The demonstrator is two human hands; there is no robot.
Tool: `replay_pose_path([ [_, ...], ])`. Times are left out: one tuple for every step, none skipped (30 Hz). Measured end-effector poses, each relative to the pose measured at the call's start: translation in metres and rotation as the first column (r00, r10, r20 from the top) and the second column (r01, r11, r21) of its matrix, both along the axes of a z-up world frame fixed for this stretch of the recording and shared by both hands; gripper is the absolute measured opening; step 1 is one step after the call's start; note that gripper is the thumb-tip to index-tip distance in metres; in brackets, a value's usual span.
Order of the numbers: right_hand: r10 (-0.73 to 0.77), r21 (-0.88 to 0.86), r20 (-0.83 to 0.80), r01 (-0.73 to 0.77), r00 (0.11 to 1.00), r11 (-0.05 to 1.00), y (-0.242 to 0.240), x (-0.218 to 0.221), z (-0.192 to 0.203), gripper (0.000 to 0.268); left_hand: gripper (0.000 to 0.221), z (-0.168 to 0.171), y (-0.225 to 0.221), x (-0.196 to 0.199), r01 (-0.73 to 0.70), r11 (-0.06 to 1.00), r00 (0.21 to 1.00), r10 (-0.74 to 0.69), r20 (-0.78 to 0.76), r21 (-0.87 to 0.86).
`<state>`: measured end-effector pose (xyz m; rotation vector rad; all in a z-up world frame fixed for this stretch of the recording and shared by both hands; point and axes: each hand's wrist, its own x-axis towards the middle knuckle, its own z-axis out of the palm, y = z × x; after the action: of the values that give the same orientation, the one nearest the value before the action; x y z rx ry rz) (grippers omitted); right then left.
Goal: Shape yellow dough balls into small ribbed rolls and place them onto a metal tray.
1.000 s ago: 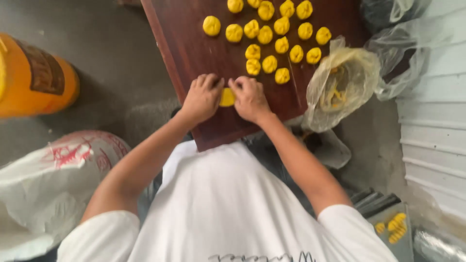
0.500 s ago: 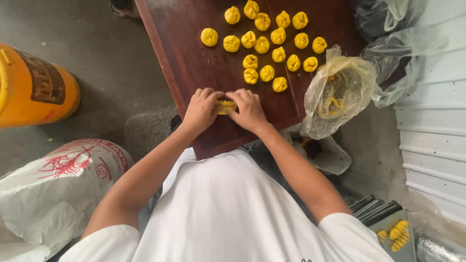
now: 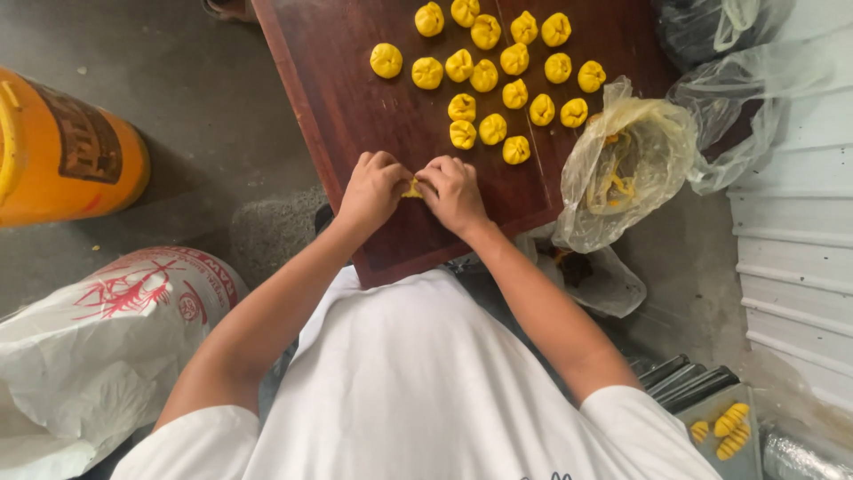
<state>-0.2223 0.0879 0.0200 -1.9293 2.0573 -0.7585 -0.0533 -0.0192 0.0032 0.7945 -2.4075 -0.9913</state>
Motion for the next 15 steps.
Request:
replay_pose_path([
  [0.000, -0.004, -0.003, 0.000, 1.000, 1.000, 0.003, 0.003, 0.008, 0.021, 0.010, 0.007, 0.004, 0.004, 0.000, 1.000, 1.000, 0.000, -0.003, -0.004],
  [0.025, -0.021, -0.022, -0.025, 0.999, 0.999, 0.008, 0.007, 0.017, 0.027, 0.021, 0.014, 0.010, 0.009, -0.020, 0.996, 0.999, 0.017, -0.037, -0.088],
  [0.048, -0.038, -0.042, -0.050, 0.998, 0.998, 0.013, 0.011, 0.025, 0.033, 0.033, 0.021, 0.017, 0.014, -0.042, 0.984, 0.997, 0.030, -0.072, -0.171],
  [0.046, -0.036, -0.043, -0.047, 0.998, 0.998, 0.020, 0.012, 0.023, 0.033, 0.033, 0.018, 0.021, 0.020, -0.039, 0.985, 0.997, 0.027, -0.073, -0.168],
  [0.061, -0.028, -0.037, -0.062, 0.997, 0.998, 0.027, 0.012, 0.021, 0.030, 0.035, 0.014, 0.026, 0.026, 0.024, 0.982, 0.993, -0.045, -0.105, -0.187],
  [0.080, -0.019, -0.027, -0.080, 0.996, 0.997, 0.035, 0.014, 0.018, 0.027, 0.037, 0.010, 0.032, 0.035, 0.085, 0.975, 0.985, -0.114, -0.133, -0.205],
  [0.080, -0.014, -0.024, -0.080, 0.997, 0.997, 0.036, 0.015, 0.018, 0.027, 0.037, 0.004, 0.036, 0.037, 0.085, 0.976, 0.985, -0.113, -0.131, -0.201],
  [0.071, 0.013, 0.011, -0.071, 0.997, 0.997, 0.037, 0.016, 0.018, 0.028, 0.030, 0.000, 0.041, 0.041, 0.119, 0.986, 0.988, -0.129, -0.086, -0.119],
  [0.061, 0.041, 0.045, -0.063, 0.997, 0.997, 0.039, 0.018, 0.019, 0.029, 0.023, -0.005, 0.047, 0.045, 0.148, 0.988, 0.988, -0.149, -0.043, -0.034],
  [0.062, 0.040, 0.045, -0.064, 0.997, 0.997, 0.037, 0.017, 0.021, 0.029, 0.023, 0.006, 0.045, 0.043, 0.147, 0.989, 0.988, -0.148, -0.043, -0.035],
  [0.069, 0.054, 0.059, -0.072, 0.996, 0.996, 0.035, 0.017, 0.022, 0.035, 0.040, 0.017, 0.043, 0.040, 0.085, 0.995, 0.994, -0.088, -0.062, -0.054],
  [0.075, 0.069, 0.073, -0.080, 0.995, 0.994, 0.035, 0.017, 0.025, 0.041, 0.059, 0.028, 0.042, 0.039, 0.023, 0.997, 0.996, -0.029, -0.082, -0.069],
  [0.075, 0.071, 0.074, -0.081, 0.994, 0.994, 0.035, 0.017, 0.023, 0.041, 0.059, 0.027, 0.040, 0.038, 0.022, 0.997, 0.996, -0.028, -0.082, -0.068],
  [0.085, 0.079, 0.054, -0.089, 0.995, 0.993, 0.036, 0.017, 0.020, 0.042, 0.054, 0.025, 0.039, 0.037, 0.044, 0.996, 0.998, -0.047, -0.042, -0.073],
  [0.095, 0.086, 0.035, -0.097, 0.995, 0.992, 0.036, 0.016, 0.017, 0.043, 0.050, 0.024, 0.038, 0.037, 0.066, 0.995, 0.998, -0.067, -0.003, -0.077],
])
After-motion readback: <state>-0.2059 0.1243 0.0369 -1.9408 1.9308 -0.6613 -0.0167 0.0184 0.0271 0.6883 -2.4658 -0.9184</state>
